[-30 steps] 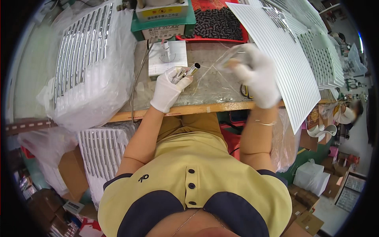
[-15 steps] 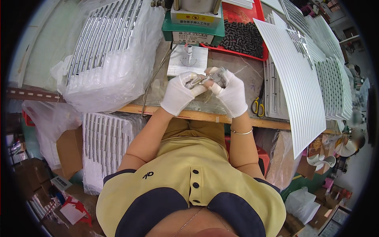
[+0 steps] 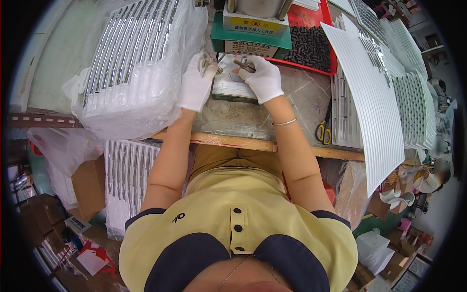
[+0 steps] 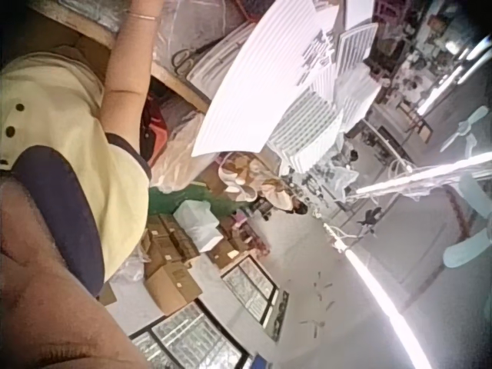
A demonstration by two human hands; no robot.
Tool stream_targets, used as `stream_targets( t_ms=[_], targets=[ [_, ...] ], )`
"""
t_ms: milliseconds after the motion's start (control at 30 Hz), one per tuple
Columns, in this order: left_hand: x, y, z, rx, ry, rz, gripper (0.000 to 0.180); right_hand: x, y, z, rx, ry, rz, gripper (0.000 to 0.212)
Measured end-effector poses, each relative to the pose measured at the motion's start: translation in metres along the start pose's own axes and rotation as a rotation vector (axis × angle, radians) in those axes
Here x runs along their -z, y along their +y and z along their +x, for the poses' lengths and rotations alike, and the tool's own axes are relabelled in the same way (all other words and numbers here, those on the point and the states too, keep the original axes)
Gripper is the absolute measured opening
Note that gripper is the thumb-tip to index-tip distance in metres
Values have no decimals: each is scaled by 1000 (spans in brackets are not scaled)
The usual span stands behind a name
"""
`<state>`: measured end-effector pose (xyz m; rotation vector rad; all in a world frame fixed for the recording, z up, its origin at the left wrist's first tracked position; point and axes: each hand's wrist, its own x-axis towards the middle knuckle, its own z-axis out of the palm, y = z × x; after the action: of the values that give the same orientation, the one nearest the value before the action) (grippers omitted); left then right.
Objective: Assembling chrome metal handles or hardware components by attaching plastic parts using a pneumatic press and applying glue with a brush.
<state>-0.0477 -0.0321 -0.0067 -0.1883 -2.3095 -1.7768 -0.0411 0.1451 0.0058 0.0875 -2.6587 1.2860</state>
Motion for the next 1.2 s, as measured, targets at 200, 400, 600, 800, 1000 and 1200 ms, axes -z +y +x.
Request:
stream_targets(
  t_ms=[200,400,600,800,1000,1200],
  targets=[
    [14,18,-43,303,-231,-430,24,-4,7,-4,-90,-72,89,39],
    [13,40,-66,399,-345,-566,33,28,-13,-54,-50,142,-4,54],
    [-10,47,-84,301,-523,-365,16,50,-32,-88,-194,-175,717,29],
    [-33,57,-98,13,-237,70,24,44,-26,-97,-180,43,507,19],
    [-38,42,-101,90,-255,-64,20,53,-22,-104,-282,-8,423,24],
    [-20,57,-89,410,-444,-388,31,81,-3,-109,-428,-77,1129,26]
  ],
)
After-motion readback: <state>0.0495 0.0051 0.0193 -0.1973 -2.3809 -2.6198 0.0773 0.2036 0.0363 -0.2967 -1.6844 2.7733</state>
